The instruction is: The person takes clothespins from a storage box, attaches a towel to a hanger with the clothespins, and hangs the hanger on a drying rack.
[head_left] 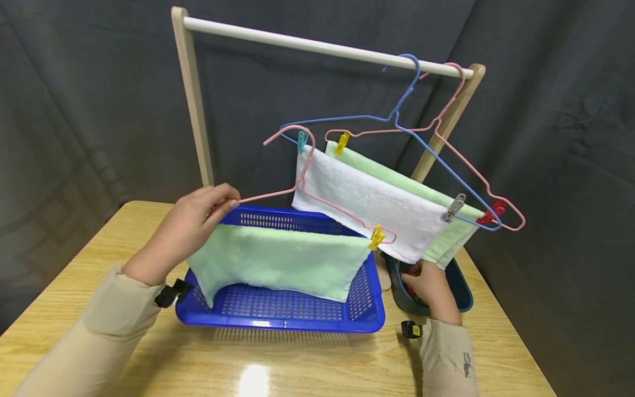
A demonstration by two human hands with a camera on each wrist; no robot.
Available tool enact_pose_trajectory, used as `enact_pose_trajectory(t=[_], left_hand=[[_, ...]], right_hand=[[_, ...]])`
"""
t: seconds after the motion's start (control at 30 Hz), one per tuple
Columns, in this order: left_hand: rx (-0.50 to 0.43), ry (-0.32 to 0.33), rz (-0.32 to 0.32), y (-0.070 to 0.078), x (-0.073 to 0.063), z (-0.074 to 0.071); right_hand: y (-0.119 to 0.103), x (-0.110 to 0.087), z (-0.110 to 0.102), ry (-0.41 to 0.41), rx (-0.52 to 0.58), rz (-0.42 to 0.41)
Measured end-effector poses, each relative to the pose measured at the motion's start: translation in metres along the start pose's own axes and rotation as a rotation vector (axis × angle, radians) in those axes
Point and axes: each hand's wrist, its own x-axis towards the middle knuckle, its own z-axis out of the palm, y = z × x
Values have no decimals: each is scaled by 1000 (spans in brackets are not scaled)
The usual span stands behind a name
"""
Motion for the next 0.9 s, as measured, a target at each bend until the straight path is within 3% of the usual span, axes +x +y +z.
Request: enact_pose_trajectory(t=[0.3,0.6,0.9], left_hand=[[-11,-62,31,-6,0,-5],[24,-1,4,-12,-2,-2],[14,61,52,-16,-2,0]], right_hand=[[-2,-4,-4,-1,-18,-1],[-12,-10,-14,58,-41,-42],[-22,-20,-25,77,-50,-42]])
